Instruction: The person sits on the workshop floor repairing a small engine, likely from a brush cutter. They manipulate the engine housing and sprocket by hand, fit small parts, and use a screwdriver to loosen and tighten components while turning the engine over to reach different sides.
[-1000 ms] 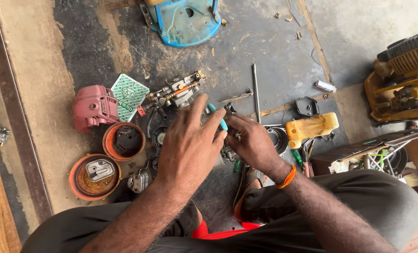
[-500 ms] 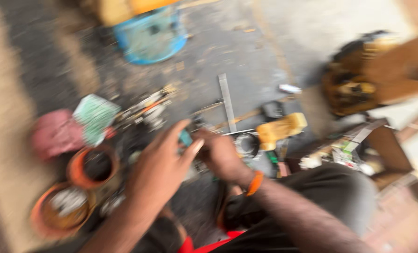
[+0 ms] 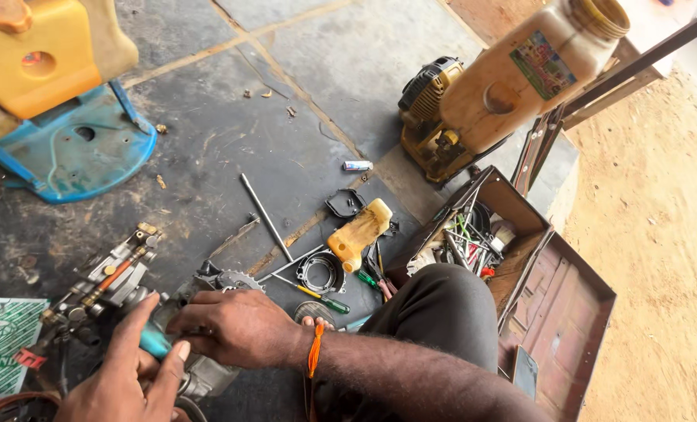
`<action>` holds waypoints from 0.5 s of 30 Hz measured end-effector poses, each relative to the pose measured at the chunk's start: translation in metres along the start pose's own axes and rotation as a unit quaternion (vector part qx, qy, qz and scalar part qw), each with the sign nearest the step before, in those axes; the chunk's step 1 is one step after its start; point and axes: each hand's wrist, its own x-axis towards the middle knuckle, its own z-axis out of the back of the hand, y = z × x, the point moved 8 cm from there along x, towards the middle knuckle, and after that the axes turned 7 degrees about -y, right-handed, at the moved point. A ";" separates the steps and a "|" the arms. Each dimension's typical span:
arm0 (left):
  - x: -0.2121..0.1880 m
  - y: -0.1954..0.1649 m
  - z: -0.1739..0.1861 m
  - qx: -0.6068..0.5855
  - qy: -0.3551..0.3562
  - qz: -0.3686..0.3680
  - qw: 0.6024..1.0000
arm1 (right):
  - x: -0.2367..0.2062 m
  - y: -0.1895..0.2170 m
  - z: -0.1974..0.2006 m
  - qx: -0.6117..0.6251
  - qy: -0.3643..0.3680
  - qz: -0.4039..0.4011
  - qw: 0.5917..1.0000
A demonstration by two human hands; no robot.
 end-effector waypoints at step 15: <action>-0.001 -0.024 0.048 0.035 -0.283 -0.255 0.924 | -0.002 -0.017 -0.011 -0.011 0.013 0.001 1.000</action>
